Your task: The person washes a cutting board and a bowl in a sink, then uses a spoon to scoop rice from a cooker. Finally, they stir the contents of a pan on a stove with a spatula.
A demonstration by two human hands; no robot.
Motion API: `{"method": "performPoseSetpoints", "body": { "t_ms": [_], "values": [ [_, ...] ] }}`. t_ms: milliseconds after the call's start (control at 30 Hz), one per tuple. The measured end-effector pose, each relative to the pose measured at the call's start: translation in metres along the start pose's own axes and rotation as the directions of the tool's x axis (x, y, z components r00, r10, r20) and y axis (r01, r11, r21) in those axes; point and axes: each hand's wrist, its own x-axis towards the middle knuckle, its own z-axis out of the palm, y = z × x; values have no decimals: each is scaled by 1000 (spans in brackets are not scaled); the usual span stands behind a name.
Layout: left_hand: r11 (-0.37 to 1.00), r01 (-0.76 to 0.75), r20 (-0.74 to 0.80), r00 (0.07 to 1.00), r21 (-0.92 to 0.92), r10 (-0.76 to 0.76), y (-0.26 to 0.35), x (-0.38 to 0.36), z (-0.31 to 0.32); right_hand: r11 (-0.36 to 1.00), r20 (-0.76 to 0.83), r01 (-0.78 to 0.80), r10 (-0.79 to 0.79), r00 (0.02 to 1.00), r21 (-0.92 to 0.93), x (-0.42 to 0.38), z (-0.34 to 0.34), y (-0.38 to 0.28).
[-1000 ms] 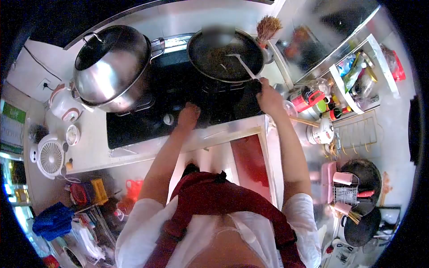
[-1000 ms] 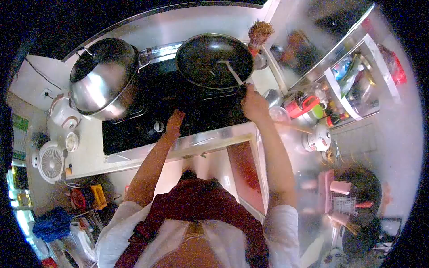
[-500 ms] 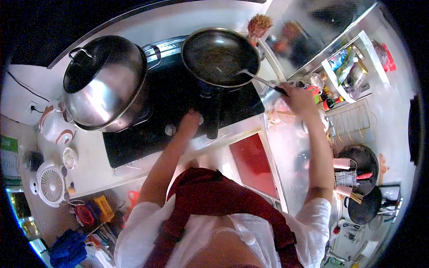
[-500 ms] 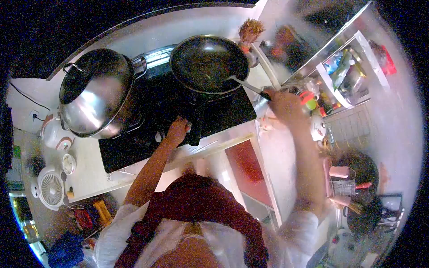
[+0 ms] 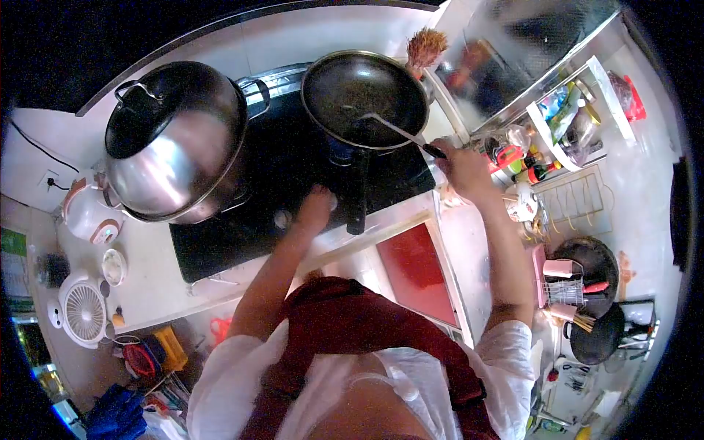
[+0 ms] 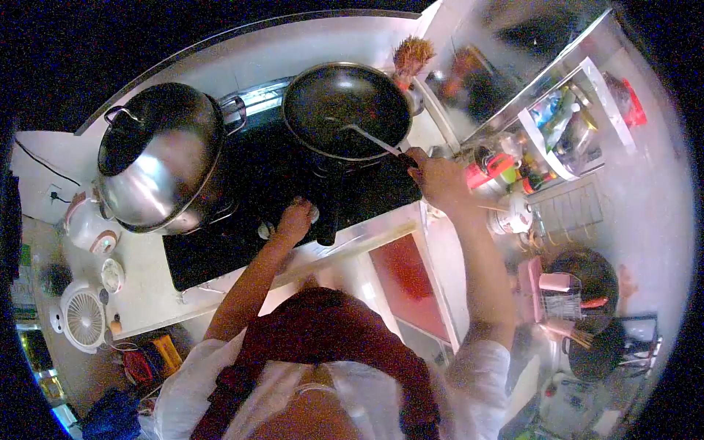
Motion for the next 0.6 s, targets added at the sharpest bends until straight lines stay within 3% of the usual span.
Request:
{"method": "performPoseSetpoints", "body": {
  "t_ms": [67,100,167,233,333,467,533,600],
  "values": [
    [999,36,15,999,20,-37,-7,1,4,998,-61,-18,21,998,60,7,9,0],
    [1000,-14,49,999,23,13,-11,2,6,998,-60,-17,21,998,62,4,8,4],
    [998,-65,82,995,22,63,-9,4,4,994,132,-73,62,989,82,-8,-5,2],
    [1000,-9,111,994,19,7,-5,6,0,986,171,-48,20,985,157,-5,-4,-6],
    [999,17,133,991,43,-22,-2,6,-5,987,-27,30,-26,999,161,23,25,-20],
    [1000,11,156,988,28,-15,11,5,-20,997,-59,-33,37,998,74,57,18,-28],
    [997,-34,144,989,62,25,6,3,-16,999,-163,13,-6,987,37,71,31,-29],
    [999,7,136,991,42,-12,3,4,-12,998,-151,31,-39,988,-51,73,47,-26]
  ]
}}
